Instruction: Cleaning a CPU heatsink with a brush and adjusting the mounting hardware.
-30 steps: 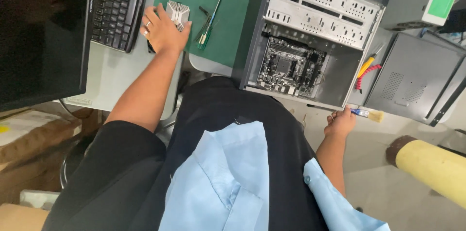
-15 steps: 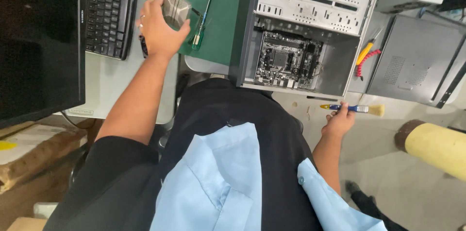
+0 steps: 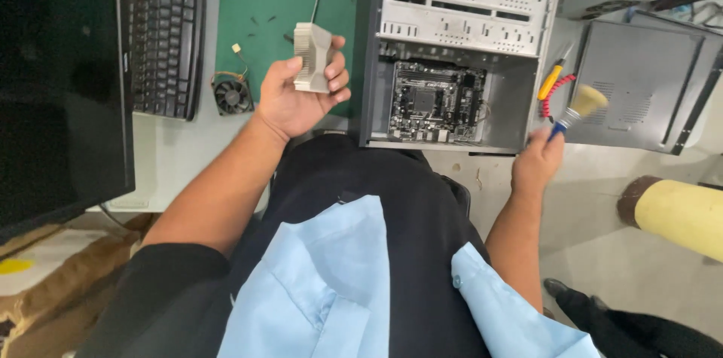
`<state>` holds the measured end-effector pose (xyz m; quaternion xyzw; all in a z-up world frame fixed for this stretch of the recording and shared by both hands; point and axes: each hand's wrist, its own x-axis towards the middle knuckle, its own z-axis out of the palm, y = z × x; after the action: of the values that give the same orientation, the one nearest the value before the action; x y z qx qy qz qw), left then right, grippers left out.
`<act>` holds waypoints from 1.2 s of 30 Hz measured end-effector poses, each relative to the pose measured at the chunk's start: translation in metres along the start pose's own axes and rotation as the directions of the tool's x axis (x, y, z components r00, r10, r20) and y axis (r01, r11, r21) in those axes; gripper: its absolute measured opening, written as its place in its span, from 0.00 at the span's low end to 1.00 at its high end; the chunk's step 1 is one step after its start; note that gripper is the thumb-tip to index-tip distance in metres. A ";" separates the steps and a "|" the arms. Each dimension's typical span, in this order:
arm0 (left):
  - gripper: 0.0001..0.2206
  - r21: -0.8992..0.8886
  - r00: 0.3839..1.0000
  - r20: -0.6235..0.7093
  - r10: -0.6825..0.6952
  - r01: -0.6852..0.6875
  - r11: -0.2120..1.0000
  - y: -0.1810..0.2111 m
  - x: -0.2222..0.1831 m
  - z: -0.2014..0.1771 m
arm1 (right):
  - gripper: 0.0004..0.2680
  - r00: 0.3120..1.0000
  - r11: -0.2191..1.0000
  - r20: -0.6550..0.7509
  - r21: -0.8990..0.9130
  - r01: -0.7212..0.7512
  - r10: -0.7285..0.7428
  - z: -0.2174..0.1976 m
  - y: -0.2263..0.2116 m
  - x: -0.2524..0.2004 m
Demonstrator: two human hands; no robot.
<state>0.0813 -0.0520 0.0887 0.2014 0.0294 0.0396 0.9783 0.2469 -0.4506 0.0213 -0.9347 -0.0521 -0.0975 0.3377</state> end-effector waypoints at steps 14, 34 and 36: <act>0.10 0.245 0.875 -0.482 -0.048 0.187 0.951 -0.048 0.005 -0.032 | 0.10 0.977 0.933 0.123 -0.339 -0.121 0.171 0.018 -0.018 0.034; 0.11 0.171 0.903 -0.305 -0.303 0.364 0.915 -0.077 0.032 -0.020 | 0.09 0.981 0.939 0.007 -0.292 -0.184 0.195 -0.007 0.061 0.068; 0.10 0.181 0.888 -0.380 -0.260 0.347 0.920 -0.073 0.031 -0.017 | 0.11 0.994 0.957 0.018 -0.270 -0.102 0.111 -0.008 0.058 0.069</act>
<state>0.1155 -0.1099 0.0427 0.3025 0.2383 -0.0839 0.9191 0.3220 -0.4986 0.0062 -0.9748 0.0065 -0.0701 0.2117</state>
